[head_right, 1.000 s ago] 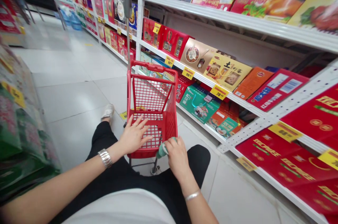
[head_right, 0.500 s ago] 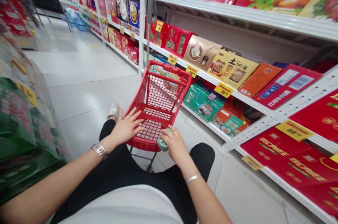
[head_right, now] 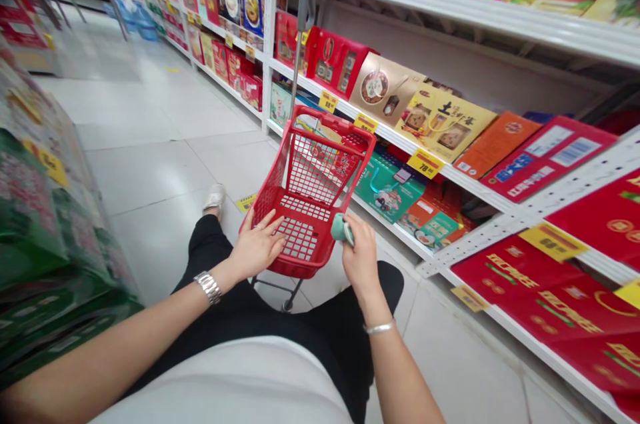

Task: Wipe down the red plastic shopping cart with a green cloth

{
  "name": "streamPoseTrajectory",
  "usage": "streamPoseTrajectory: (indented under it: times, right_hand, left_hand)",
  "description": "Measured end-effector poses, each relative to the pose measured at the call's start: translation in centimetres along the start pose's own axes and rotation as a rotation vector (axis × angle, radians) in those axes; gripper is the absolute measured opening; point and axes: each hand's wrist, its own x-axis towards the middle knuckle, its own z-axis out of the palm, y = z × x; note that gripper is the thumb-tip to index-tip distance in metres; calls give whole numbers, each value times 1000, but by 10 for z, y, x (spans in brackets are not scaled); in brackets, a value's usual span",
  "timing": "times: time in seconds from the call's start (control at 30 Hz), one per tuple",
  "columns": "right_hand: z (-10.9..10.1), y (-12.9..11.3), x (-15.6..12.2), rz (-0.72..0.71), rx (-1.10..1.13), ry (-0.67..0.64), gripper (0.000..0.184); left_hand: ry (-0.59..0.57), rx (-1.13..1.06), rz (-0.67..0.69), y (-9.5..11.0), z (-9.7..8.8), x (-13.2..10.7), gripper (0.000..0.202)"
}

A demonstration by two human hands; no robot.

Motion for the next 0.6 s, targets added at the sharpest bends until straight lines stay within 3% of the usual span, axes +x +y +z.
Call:
streamPoseTrajectory:
  times: [0.07, 0.13, 0.23, 0.37, 0.5, 0.6]
  right_hand:
    - [11, -14, 5, -31, 13, -136, 48]
    - [32, -36, -2, -63, -34, -397, 45]
    - [62, -70, -21, -36, -303, -667, 43]
    - [68, -87, -31, -16, -507, -743, 34]
    - [46, -74, -32, -70, -525, -776, 24]
    - [32, -63, -38, -127, -506, -759, 34]
  left_hand:
    - [5, -12, 7, 1, 2, -2, 36]
    - [-25, -24, 18, -1, 5, -3, 36]
    - [-92, -42, 27, -9, 6, -4, 46]
    - [-82, -48, 44, -19, 5, -7, 50]
    - [-44, -42, 68, -20, 2, -9, 50]
    - [-57, -51, 96, -15, 1, -9, 51]
